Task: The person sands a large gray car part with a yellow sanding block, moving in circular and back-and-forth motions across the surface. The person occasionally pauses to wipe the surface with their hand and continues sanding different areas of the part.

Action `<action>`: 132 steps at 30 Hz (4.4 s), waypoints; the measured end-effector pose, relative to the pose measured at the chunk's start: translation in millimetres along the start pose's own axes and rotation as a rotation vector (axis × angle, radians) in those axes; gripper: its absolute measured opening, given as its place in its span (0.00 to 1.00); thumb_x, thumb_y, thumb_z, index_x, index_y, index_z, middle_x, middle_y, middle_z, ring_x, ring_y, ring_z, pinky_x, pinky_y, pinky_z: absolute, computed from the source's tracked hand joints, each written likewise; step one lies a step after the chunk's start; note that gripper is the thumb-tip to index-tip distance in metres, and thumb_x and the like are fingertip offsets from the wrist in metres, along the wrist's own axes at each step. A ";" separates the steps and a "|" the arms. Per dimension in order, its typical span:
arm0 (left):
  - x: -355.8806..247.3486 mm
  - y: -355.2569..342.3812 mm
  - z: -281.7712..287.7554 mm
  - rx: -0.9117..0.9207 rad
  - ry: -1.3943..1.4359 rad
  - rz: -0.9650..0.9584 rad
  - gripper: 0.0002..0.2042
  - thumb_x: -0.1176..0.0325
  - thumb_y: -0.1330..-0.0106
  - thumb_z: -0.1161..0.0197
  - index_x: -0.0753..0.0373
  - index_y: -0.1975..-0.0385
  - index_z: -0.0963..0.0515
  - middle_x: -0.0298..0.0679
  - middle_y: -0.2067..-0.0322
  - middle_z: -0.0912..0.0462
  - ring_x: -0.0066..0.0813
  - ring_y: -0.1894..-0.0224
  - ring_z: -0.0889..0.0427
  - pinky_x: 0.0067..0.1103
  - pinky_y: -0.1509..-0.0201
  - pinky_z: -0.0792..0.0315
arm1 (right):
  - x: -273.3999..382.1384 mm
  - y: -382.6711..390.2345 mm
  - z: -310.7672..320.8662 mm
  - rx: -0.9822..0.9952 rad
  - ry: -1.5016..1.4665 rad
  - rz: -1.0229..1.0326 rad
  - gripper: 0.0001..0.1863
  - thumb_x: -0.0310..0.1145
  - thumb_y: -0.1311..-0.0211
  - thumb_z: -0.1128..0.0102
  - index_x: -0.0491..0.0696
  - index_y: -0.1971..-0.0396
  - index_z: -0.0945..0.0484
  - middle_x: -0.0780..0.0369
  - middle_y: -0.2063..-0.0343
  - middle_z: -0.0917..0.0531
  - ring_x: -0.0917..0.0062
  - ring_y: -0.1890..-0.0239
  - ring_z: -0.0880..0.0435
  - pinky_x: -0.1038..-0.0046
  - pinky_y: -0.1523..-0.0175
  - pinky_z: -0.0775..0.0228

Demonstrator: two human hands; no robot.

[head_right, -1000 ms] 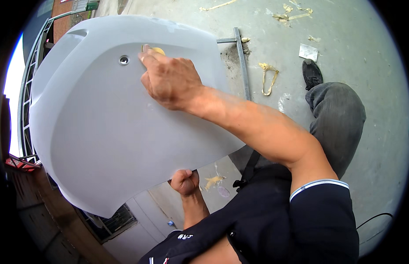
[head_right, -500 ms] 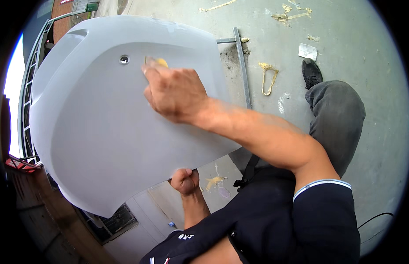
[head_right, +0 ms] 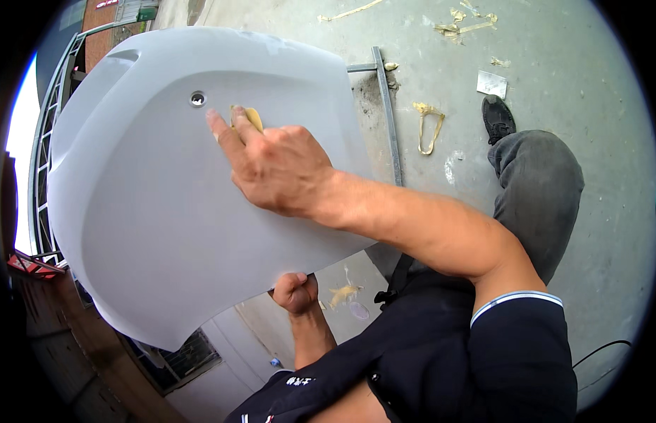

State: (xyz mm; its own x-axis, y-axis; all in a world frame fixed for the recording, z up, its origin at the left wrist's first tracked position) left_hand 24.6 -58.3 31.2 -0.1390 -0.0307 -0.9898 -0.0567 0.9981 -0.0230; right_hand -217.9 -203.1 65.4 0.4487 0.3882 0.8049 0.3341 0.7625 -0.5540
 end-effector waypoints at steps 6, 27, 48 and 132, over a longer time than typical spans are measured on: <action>-1.6 0.0 2.0 0.153 0.008 0.017 0.32 0.88 0.54 0.47 0.70 0.42 0.23 0.41 0.53 0.18 0.37 0.54 0.17 0.31 0.47 0.19 | -9.3 -9.9 -1.0 0.029 0.050 -0.005 0.38 0.27 0.40 0.40 0.37 0.26 0.31 0.42 0.42 0.14 0.59 0.71 0.08 0.61 0.67 0.15; 16.9 -0.9 47.4 0.152 0.137 0.076 0.25 0.84 0.53 0.48 0.71 0.51 0.20 0.42 0.57 0.16 0.42 0.54 0.15 0.35 0.44 0.18 | -24.3 -36.9 -0.7 -0.036 0.062 0.023 0.35 0.25 0.41 0.41 0.34 0.30 0.27 0.34 0.42 0.16 0.60 0.72 0.07 0.64 0.67 0.13; -5.2 -1.1 -2.7 0.008 0.077 0.081 0.20 0.85 0.50 0.48 0.70 0.56 0.19 0.41 0.61 0.16 0.39 0.61 0.15 0.35 0.48 0.17 | 6.9 -10.7 -0.3 0.146 0.249 0.108 0.33 0.28 0.32 0.46 0.32 0.28 0.29 0.31 0.44 0.16 0.63 0.77 0.09 0.67 0.74 0.17; 11.2 -0.6 8.5 -0.080 0.068 0.084 0.14 0.85 0.51 0.46 0.68 0.65 0.19 0.38 0.68 0.18 0.37 0.66 0.17 0.32 0.52 0.20 | -4.6 0.2 6.2 0.199 -0.009 -0.196 0.29 0.27 0.35 0.45 0.35 0.34 0.23 0.51 0.26 0.26 0.55 0.57 0.07 0.56 0.53 0.12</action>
State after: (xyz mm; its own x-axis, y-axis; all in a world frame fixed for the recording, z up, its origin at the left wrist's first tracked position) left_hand 31.4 -58.8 19.0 -0.2133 0.0462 -0.9759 -0.1200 0.9901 0.0731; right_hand -225.1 -201.5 62.9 0.3843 0.2274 0.8948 0.2441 0.9097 -0.3360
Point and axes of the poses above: each hand's wrist, its own y-axis away from the middle knuckle, its own z-axis out of the back of the hand, x = y × z, the point moved 3 cm from there along -y, towards the middle knuckle
